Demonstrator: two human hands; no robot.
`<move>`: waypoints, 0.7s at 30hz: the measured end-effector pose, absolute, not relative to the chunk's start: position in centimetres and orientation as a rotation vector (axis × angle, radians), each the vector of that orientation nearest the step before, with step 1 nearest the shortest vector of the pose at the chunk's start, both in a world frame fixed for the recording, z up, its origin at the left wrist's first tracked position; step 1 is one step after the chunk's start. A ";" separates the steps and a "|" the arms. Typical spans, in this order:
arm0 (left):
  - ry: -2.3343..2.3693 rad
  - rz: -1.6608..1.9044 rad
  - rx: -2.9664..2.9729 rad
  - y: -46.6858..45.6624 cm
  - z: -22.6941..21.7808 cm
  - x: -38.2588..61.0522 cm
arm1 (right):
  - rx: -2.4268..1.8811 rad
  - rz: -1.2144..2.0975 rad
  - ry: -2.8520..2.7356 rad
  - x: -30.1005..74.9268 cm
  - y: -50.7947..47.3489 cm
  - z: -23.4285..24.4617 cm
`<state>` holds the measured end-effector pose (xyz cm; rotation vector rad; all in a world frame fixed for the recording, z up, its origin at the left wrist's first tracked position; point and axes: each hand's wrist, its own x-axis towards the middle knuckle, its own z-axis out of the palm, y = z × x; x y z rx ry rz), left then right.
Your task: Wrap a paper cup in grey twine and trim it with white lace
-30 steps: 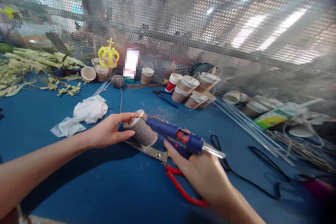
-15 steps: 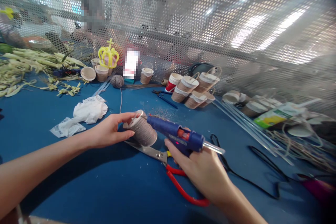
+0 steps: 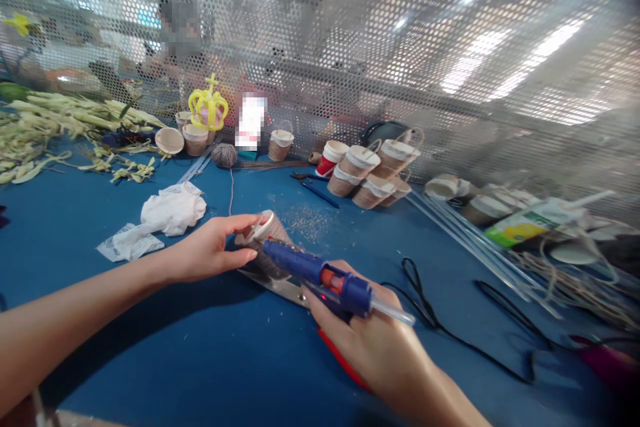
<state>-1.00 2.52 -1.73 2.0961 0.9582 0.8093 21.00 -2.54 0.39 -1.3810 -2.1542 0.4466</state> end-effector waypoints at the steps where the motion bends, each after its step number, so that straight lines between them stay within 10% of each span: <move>1: 0.971 0.798 2.104 2.5 -1.7 -1.0 | -1.381 0.461 -2.146 20.9 -2.5 0.4; 21: 1.131 0.946 2.237 1.9 -0.5 -1.8 | -1.766 0.898 -1.490 23.5 5.7 -0.2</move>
